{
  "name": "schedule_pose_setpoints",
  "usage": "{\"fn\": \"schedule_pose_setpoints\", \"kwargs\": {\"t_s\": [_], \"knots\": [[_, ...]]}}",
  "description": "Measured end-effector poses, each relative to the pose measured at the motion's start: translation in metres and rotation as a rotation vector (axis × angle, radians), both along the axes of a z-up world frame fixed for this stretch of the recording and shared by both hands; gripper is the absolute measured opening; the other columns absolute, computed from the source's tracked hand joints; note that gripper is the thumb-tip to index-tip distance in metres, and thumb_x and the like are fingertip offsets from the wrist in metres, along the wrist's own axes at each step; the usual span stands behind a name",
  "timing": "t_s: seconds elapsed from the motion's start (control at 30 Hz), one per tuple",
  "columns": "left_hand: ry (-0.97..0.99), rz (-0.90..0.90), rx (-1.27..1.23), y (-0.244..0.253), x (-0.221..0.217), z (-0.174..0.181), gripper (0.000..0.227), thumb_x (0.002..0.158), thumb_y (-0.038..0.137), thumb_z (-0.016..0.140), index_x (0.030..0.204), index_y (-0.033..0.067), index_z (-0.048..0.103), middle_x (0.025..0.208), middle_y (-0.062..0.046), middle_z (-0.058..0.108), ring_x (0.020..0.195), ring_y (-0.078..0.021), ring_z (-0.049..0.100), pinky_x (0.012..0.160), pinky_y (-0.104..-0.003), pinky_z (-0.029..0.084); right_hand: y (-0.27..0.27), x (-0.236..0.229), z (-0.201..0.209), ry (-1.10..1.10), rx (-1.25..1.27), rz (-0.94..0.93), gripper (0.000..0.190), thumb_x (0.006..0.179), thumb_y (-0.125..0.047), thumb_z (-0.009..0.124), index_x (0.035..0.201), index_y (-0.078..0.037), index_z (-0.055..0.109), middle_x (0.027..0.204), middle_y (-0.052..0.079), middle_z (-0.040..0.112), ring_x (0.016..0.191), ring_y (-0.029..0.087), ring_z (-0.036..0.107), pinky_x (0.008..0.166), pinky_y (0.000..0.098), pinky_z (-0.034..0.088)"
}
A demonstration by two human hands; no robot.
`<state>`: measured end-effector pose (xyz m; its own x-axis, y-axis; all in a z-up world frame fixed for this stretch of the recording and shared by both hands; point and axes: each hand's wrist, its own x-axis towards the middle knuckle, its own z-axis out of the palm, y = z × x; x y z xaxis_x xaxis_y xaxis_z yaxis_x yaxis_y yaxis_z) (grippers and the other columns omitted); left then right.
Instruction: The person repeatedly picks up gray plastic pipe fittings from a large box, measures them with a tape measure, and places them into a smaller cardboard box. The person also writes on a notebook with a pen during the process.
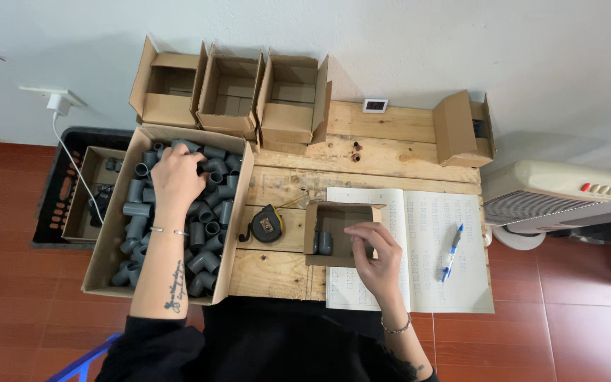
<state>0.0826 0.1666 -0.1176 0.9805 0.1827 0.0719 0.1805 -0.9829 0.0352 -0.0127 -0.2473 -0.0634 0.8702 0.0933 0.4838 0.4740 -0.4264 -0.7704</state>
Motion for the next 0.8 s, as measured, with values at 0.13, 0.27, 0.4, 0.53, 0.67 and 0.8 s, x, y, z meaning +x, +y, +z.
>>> {"fn": "schedule_pose_setpoints", "kwargs": {"t_s": [0.13,0.27,0.4,0.53,0.67,0.8], "knots": [[-0.045,0.016,-0.039,-0.017,-0.015,0.050,0.031,0.080,0.039,0.081,0.108,0.0267,0.078,0.108,0.001,0.066,0.100,-0.0231,0.064,0.075,-0.040,0.060,0.000,0.002,0.007,0.058,0.017,0.000,0.025,0.089,0.007,0.062,0.094,-0.010,0.080,0.087,0.005,0.074,0.069,0.016,0.069,0.068,0.0304,0.057],[-0.364,-0.118,-0.359,-0.040,-0.020,0.059,0.032,0.083,0.034,0.078,0.110,0.0182,0.070,0.089,-0.002,0.074,0.074,-0.0212,0.071,0.066,-0.036,0.056,0.008,0.004,0.018,0.164,-0.006,0.026,0.024,0.092,0.003,0.062,0.099,-0.011,0.079,0.092,0.008,0.074,0.074,0.019,0.070,0.072,0.0335,0.059],[-0.324,-0.471,-1.076,-0.102,-0.030,0.055,0.031,0.077,0.018,0.077,0.107,0.0115,0.071,0.079,-0.008,0.077,0.061,-0.0192,0.070,0.050,-0.026,0.052,0.028,0.011,0.028,0.287,0.019,0.107,0.020,0.096,-0.003,0.062,0.109,-0.006,0.076,0.103,0.013,0.076,0.084,0.025,0.073,0.079,0.0394,0.059],[-0.157,-0.708,-1.078,-0.144,-0.053,0.081,0.033,0.078,0.014,0.080,0.110,0.0147,0.073,0.068,-0.007,0.073,0.052,-0.0206,0.063,0.049,-0.030,0.050,0.041,0.014,0.027,0.402,0.058,0.233,0.038,0.103,-0.018,0.055,0.137,-0.002,0.062,0.116,0.024,0.071,0.096,0.033,0.072,0.084,0.0462,0.058],[-0.132,-0.785,-0.931,-0.153,-0.062,0.105,0.035,0.082,0.014,0.079,0.116,0.0161,0.071,0.083,-0.008,0.074,0.066,-0.0256,0.069,0.060,-0.034,0.056,0.045,0.015,0.006,0.487,0.139,0.236,0.041,0.095,-0.016,0.069,0.134,-0.003,0.065,0.120,0.020,0.073,0.100,0.029,0.072,0.084,0.0412,0.059],[0.002,-0.711,-0.334,-0.144,-0.058,0.067,0.087,0.080,0.043,0.080,0.152,0.0105,0.042,0.116,-0.016,0.065,0.108,-0.0352,0.064,0.088,-0.046,0.052,0.042,0.020,0.000,0.524,0.308,0.147,0.038,0.096,-0.006,0.066,0.133,0.001,0.061,0.115,0.024,0.071,0.101,0.032,0.070,0.088,0.0436,0.059]]}}
